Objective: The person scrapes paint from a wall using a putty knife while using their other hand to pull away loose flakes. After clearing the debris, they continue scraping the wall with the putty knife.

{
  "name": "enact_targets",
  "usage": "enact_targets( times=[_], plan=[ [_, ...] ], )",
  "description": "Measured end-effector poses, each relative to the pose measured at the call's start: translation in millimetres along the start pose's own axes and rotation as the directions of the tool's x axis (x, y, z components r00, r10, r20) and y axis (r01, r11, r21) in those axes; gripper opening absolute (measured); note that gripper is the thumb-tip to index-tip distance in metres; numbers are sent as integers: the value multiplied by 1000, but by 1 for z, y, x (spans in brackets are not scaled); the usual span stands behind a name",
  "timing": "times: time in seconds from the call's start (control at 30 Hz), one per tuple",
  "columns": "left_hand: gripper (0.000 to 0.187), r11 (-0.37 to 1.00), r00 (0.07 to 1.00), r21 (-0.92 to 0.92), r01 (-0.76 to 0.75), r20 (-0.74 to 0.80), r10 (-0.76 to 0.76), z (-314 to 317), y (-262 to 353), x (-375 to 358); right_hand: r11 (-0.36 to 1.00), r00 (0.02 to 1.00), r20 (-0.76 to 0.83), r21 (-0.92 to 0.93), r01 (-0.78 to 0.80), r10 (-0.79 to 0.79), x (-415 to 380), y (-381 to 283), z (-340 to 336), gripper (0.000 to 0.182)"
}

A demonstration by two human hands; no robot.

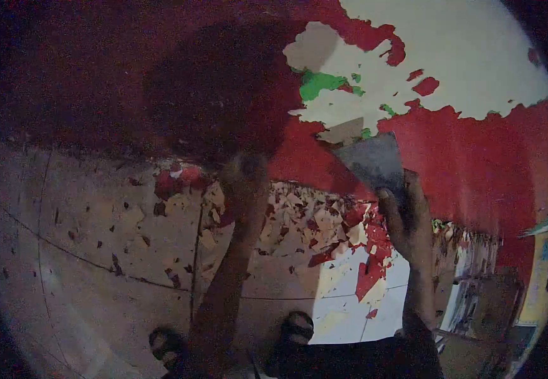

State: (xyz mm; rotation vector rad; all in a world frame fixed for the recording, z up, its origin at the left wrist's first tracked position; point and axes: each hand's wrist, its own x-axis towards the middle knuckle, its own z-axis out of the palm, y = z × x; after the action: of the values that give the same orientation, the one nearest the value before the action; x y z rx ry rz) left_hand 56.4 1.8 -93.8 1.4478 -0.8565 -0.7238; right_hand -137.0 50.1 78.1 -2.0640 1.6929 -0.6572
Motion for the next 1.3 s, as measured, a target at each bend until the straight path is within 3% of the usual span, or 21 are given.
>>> enact_targets(
  times=[0.07,0.13,0.2,0.27,0.3,0.37,0.43,0.53,0.67,0.8,0.9,1.0,1.17,1.3],
  plan=[
    [27,987,973,128,92,199,-117,-10,3,-9,1000,1000,27,19,2,-3,1,0,-1,21],
    [29,995,976,99,-9,217,-12,-15,26,-11,999,999,11,-11,-39,40,3,1,4,21],
    [32,944,946,-78,-321,-80,315,-2,46,-1,998,999,-2,-52,-39,39,8,-3,8,21],
    [20,993,968,-9,-118,221,117,-15,73,12,994,1000,-5,-106,-12,11,11,-10,10,21],
    [24,999,933,48,-25,360,6,-18,80,18,991,1000,-12,-130,9,-10,12,-12,10,22],
    [25,960,968,-262,-100,198,155,10,58,24,982,999,-24,-183,43,-48,13,-15,11,22],
    [34,922,982,-378,-80,131,139,13,63,24,987,998,-24,-146,61,-65,12,-15,12,22],
    [31,921,984,-382,74,178,-5,4,75,14,994,1000,9,-107,19,-18,10,-11,9,23],
    [27,799,969,-557,225,216,-122,-4,93,12,989,994,-48,-117,91,-97,9,-5,13,26],
    [21,617,906,-665,420,264,-332,-2,105,12,995,999,-4,-98,32,-32,8,-10,9,25],
    [18,608,878,-634,477,367,-306,-5,95,17,997,1000,5,-80,10,-10,7,-8,10,24],
    [19,628,875,-613,479,279,-395,3,105,17,993,999,-1,-114,45,-46,4,-1,9,23],
    [22,607,840,-590,533,288,-459,11,92,10,973,992,-56,-209,99,-113,-1,6,7,22],
    [30,789,891,-435,434,337,-304,13,33,-22,994,999,-26,-108,27,-30,-1,-2,3,22]
  ],
)
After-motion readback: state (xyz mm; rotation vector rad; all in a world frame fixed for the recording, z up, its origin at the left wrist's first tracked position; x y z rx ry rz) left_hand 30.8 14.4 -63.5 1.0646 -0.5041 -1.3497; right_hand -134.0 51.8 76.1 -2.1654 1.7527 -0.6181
